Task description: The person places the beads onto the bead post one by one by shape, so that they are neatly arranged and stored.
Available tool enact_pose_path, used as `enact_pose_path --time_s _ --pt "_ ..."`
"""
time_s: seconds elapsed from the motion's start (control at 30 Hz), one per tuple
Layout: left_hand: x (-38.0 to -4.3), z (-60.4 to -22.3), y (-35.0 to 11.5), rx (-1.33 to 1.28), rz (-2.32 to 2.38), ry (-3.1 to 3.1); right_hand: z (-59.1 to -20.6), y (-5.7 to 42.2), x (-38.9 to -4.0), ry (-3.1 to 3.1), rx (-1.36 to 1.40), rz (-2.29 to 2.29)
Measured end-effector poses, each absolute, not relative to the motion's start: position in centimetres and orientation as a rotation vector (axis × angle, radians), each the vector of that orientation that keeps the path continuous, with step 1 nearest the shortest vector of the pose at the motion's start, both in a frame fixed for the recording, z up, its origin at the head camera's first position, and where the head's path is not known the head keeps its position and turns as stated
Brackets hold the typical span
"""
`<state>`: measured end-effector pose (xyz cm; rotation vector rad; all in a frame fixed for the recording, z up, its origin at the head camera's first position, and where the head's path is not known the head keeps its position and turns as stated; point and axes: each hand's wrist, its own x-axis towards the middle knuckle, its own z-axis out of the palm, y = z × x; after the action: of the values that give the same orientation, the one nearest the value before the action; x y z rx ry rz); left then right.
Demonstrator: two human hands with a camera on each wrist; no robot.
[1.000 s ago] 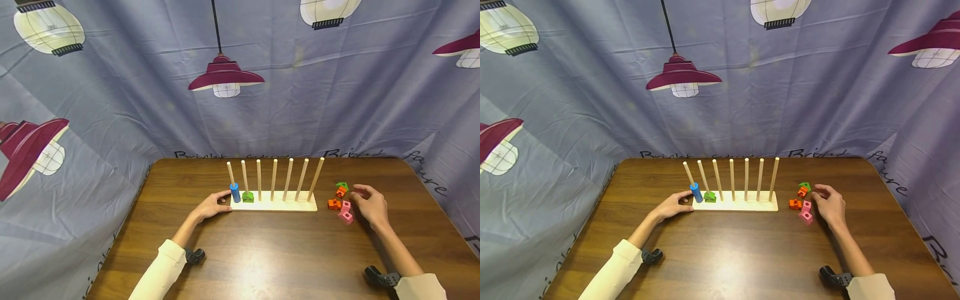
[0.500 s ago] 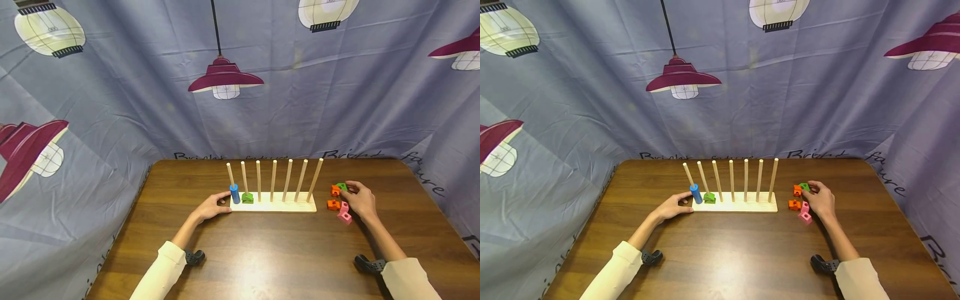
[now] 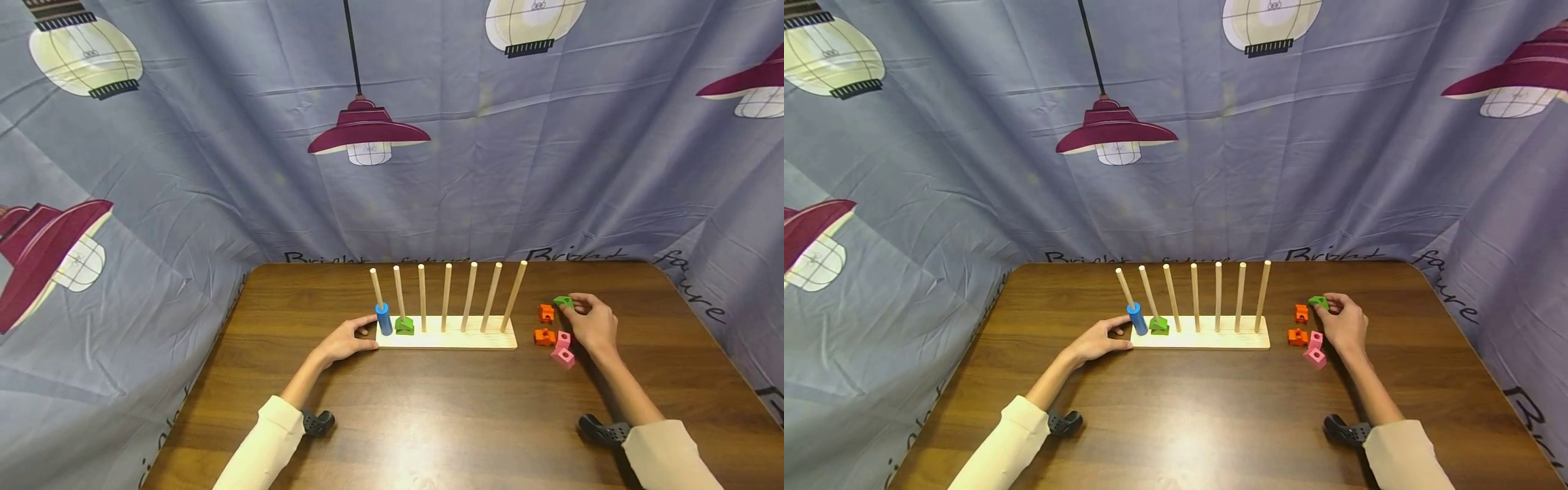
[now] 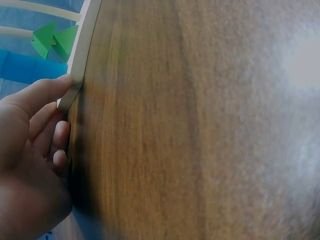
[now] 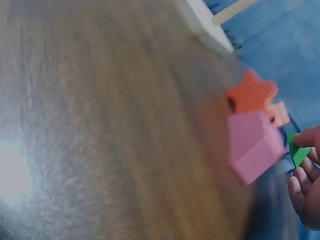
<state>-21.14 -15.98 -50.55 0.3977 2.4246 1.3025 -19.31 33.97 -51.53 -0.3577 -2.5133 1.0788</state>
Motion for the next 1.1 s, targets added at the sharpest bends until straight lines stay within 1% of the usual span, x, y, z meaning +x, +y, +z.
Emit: enact_pose_path --time_s 0.13,0.3,0.43,0.6,0.87,1.1 --pt "-21.2 -50.7 -15.9 0.409 1.303 2.438 -49.3 33.4 -18.7 -2.429 -0.374 1.101" --pt "-21.2 -50.9 -15.9 0.393 1.314 2.436 -45.4 31.8 -17.8 -2.282 -0.306 1.200" --pt "-21.2 -50.9 -15.9 0.394 1.321 2.435 -42.4 30.1 -17.0 -2.144 -0.174 1.303" --pt "-21.3 -50.9 -15.9 0.395 1.315 2.440 -39.2 27.1 -16.1 -2.026 0.063 1.408" --pt "-21.2 -50.7 -15.8 0.393 1.321 2.450 -35.7 21.5 -14.9 -2.041 0.342 1.497" --pt "-21.3 -50.7 -15.9 0.396 1.326 2.432 -34.7 16.5 -15.7 -2.082 0.556 1.552"
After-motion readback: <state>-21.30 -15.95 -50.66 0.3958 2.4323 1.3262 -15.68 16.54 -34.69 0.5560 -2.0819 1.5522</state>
